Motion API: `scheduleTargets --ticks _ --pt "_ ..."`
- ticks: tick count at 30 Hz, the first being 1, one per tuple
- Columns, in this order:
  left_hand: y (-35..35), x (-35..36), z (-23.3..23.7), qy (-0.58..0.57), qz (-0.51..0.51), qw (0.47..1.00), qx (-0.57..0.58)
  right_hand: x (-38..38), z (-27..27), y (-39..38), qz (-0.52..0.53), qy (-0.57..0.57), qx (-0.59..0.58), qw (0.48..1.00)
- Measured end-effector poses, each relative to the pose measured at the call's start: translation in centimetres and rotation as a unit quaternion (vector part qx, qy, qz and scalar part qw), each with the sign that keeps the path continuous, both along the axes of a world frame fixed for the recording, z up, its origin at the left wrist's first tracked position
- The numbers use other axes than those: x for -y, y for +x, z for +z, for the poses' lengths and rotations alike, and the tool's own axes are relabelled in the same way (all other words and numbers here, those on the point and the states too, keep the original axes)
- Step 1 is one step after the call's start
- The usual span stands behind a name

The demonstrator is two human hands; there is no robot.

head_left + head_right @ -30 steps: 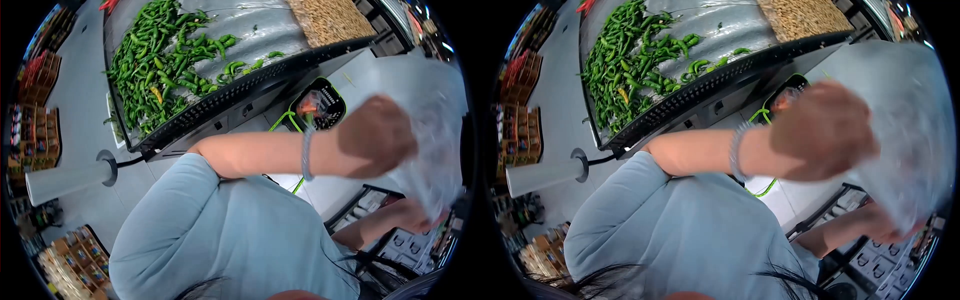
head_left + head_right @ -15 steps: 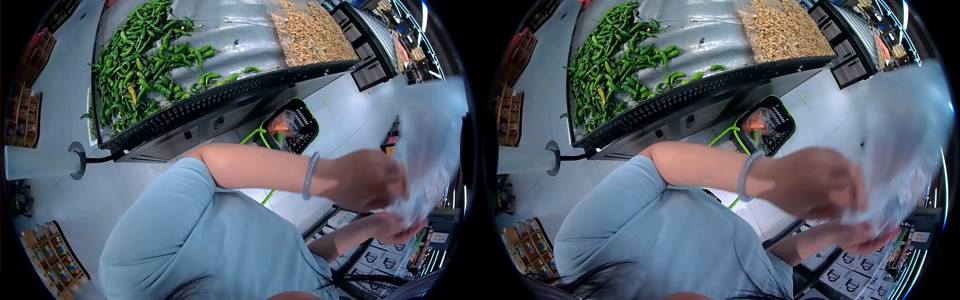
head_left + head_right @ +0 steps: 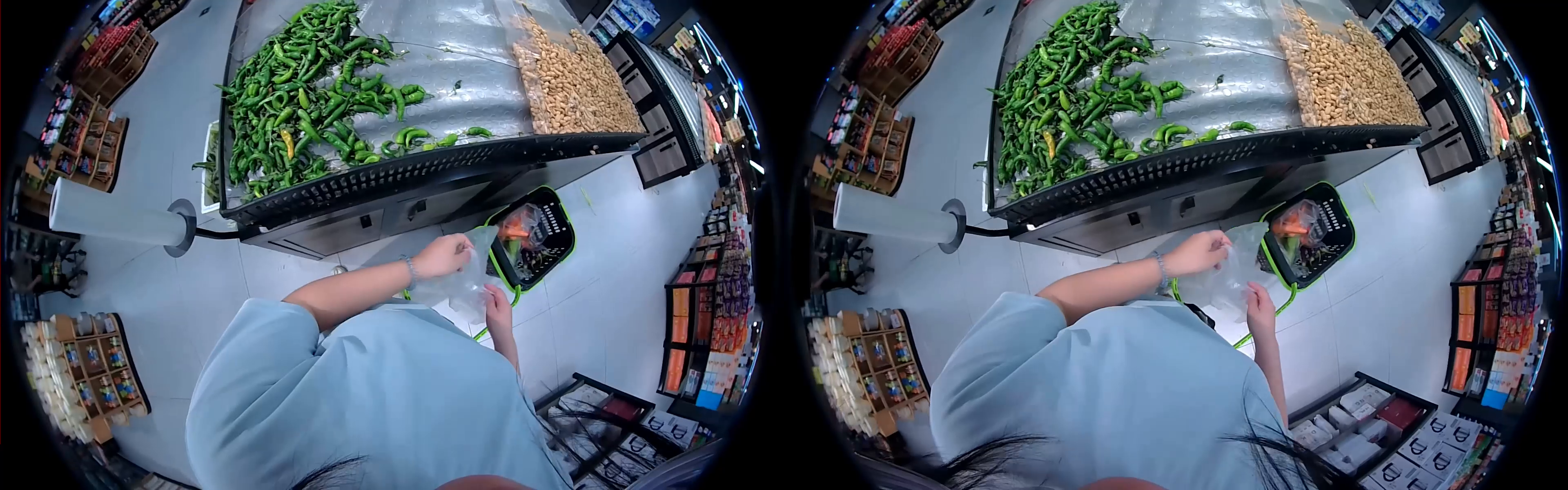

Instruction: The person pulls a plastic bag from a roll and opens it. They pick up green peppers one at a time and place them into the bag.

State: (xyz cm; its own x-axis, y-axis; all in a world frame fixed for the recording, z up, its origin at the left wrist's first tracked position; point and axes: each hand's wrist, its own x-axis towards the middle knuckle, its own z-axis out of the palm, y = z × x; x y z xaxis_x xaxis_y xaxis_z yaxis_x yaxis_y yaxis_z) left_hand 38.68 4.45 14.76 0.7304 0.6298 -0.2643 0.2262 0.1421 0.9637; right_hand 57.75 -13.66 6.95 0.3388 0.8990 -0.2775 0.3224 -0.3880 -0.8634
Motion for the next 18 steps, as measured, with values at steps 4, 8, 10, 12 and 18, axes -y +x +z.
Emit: scheduleTargets --ticks 4,8,10,12,18 --pt "-3.0 -0.5 3.0 -0.095 -0.030 0.994 0.054 -5.0 6.2 -4.3 0.117 0.067 0.059 0.989" --pt "-6.8 -1.7 4.2 -0.102 0.001 0.990 0.097 -9.4 7.3 -7.9 0.161 0.064 0.175 0.969" --pt "-9.4 -2.4 5.7 -0.036 0.061 0.993 0.093 -12.0 6.4 -8.3 0.151 0.002 0.114 0.982" --pt "-12.8 -3.0 8.4 0.104 0.155 0.980 0.072 -15.0 7.7 -8.3 0.054 -0.040 -0.053 0.996" --pt "-27.4 -5.5 15.1 0.203 0.392 0.888 0.130 -23.8 15.9 -2.9 -0.231 0.226 -0.164 0.932"
